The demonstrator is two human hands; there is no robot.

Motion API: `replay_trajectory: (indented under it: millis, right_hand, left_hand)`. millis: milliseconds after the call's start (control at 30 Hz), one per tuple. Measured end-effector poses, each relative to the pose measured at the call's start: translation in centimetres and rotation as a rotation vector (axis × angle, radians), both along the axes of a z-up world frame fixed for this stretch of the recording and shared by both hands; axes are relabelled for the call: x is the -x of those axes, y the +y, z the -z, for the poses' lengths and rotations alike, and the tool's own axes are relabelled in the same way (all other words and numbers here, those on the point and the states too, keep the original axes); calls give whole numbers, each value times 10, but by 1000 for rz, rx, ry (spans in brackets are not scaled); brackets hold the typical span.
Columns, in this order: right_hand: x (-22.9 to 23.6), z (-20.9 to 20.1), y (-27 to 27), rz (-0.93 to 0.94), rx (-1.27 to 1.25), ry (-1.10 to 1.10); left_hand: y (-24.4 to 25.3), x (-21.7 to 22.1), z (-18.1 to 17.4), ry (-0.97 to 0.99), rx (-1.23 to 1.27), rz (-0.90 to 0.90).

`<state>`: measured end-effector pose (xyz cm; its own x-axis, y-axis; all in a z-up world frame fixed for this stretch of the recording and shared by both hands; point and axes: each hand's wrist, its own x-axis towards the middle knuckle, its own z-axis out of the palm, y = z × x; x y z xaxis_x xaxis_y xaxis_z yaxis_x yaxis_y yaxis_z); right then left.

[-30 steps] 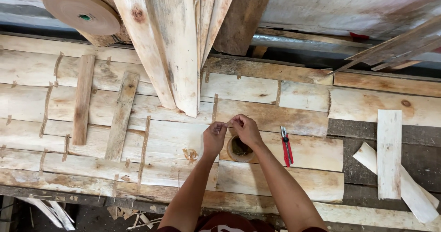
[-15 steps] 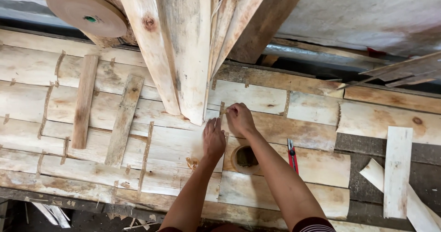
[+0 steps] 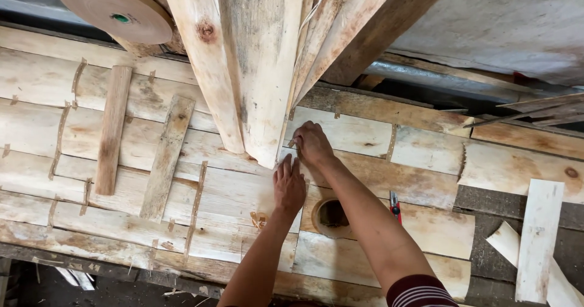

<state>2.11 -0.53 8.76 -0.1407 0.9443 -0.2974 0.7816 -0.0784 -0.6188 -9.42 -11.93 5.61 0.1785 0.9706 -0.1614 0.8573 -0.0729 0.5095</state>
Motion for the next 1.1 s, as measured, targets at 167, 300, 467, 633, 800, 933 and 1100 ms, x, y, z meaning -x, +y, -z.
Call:
replay_trajectory:
  millis: [167, 300, 467, 633, 800, 933, 1100]
  right_hand:
    - [3, -3, 11, -90, 35, -125]
    - [3, 2, 13, -111, 14, -130]
    - [1, 12, 16, -157, -7, -162]
    - [-1, 22, 15, -158, -61, -151]
    - [1, 17, 15, -149, -33, -163]
    - [3, 11, 15, -133, -12, -147]
    - [3, 12, 14, -134, -21, -166]
  left_hand:
    - [3, -4, 8, 49, 36, 4]
    - [2, -5, 20, 68, 34, 24]
    - [3, -3, 8, 81, 27, 45]
    - [2, -3, 15, 87, 4, 54]
    - [5, -3, 16, 141, 43, 81]
    - [7, -2, 6, 141, 30, 84]
    - [8, -3, 0, 183, 49, 106]
